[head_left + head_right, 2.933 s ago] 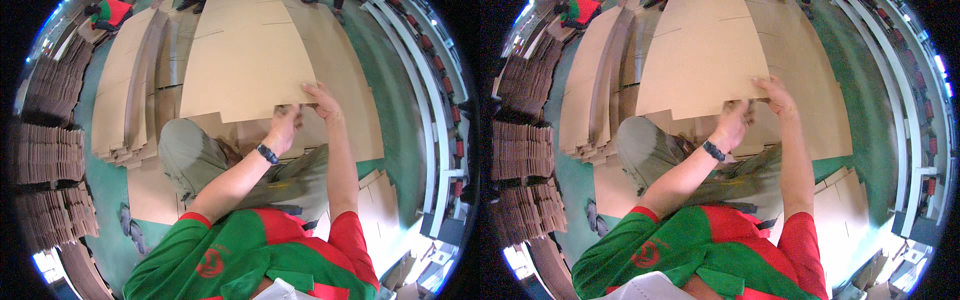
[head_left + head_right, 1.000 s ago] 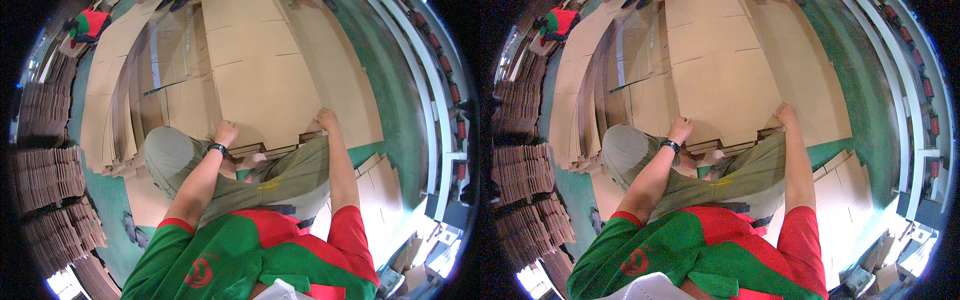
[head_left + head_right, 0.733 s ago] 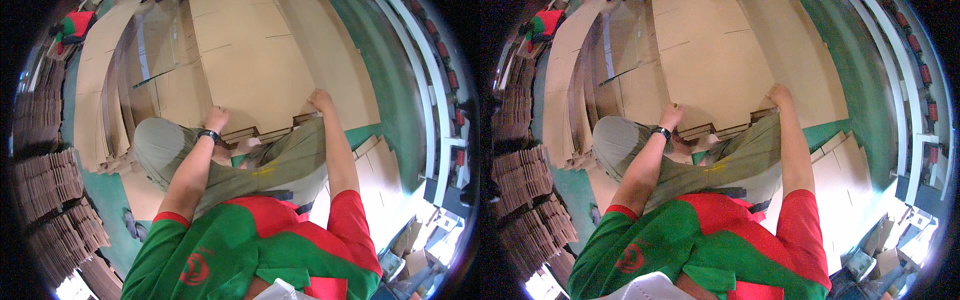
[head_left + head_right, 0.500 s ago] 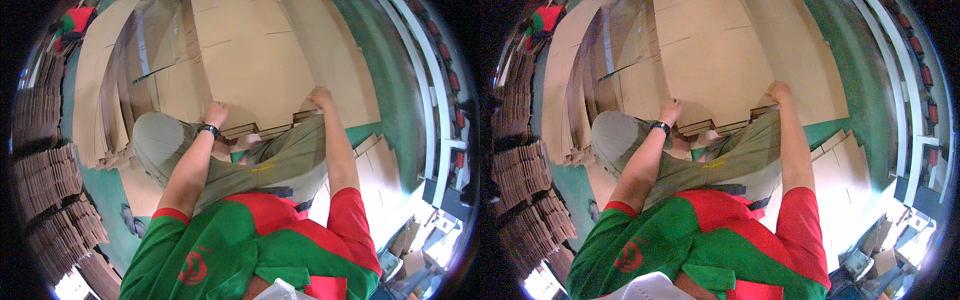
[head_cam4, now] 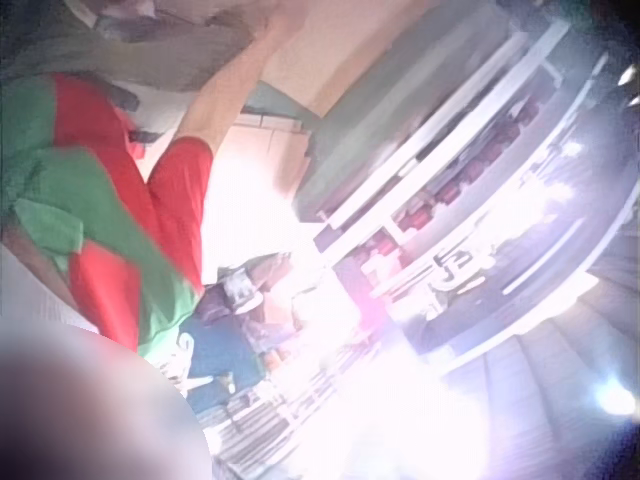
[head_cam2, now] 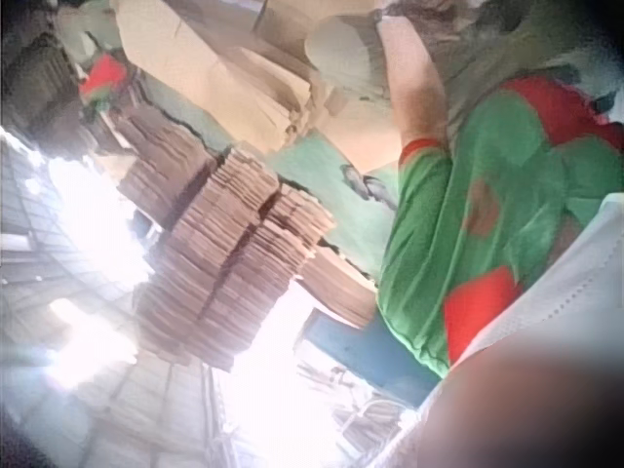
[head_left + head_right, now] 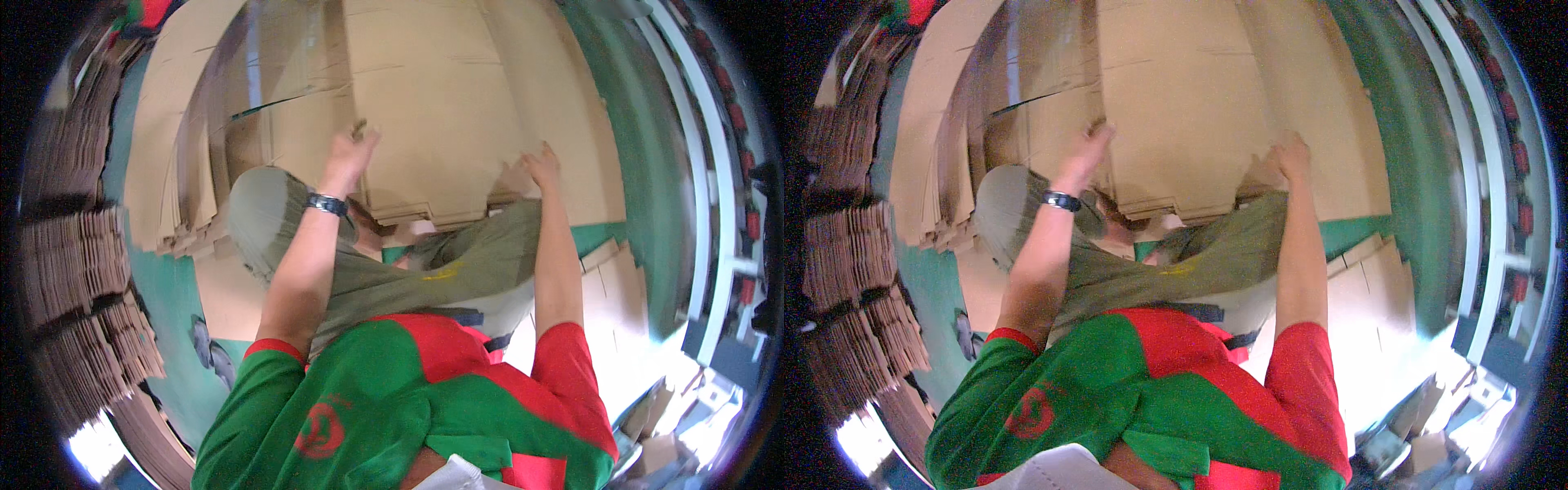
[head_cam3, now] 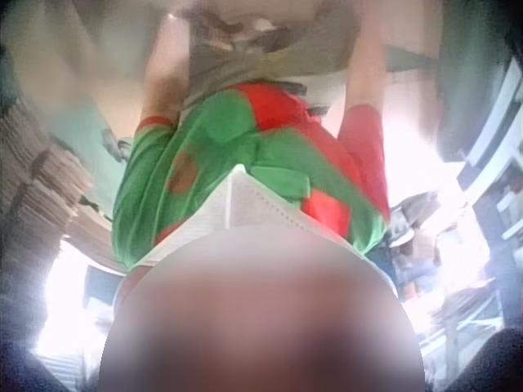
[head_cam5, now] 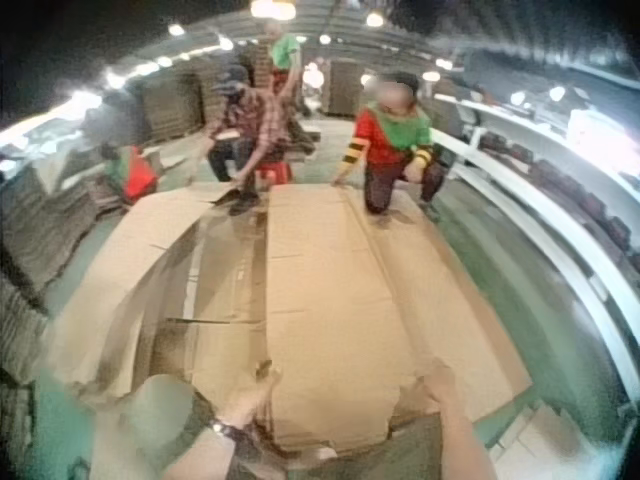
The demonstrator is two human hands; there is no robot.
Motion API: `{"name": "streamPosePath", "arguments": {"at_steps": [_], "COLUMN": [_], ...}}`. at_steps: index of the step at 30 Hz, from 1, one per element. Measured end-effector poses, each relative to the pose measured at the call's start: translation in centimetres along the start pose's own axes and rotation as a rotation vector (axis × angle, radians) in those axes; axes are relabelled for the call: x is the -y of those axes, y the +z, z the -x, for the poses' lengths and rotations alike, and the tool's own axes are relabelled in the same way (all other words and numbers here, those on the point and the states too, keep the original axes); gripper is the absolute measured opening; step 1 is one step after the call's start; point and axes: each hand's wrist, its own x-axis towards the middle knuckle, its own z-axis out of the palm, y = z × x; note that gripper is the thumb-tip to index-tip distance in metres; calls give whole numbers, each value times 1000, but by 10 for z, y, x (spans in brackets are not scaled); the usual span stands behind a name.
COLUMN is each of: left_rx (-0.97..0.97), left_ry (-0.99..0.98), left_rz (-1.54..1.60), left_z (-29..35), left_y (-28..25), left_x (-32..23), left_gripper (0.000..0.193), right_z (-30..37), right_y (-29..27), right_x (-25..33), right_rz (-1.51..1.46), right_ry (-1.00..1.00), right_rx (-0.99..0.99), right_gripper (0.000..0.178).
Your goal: The person sits on the floor and repeatedly picks up flat cardboard pieces, folds them along pre-scored lines, and places them into a growing stack. The process is continuous and repetitive throughout the clip.
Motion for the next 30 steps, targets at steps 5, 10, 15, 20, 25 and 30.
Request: {"name": "streamPosePath", "arguments": {"at_steps": [5,10,15,20,25,30], "left_rx": [-361,-957,-1231,-824,-729,-763], "left_ry": [135,-114,-411,-312,-357,-498], "left_rz": [421,233,299,1021,1271,1232], "left_z": [2,8,26,20,-11,-19], "left_y": [-169,-327,-407,-448,-477,-475], "left_x": [-24,83,197,276,311,293], "left_gripper": [47,39,49,67,63,69], "right_z": [14,13,0,-7,2,13], "right_y": [-24,-37,-25,-14,-15,-20], "right_x": [-22,-26,-29,-47,-32,-10], "right_rz": [-641,-978,-1003,-1067,-870,-754], "right_ry": [71,332,362,355,389,287], "right_rx": [-215,-233,-271,-226,-310,-234], "right_gripper": [59,62,56,52,52,45]}}
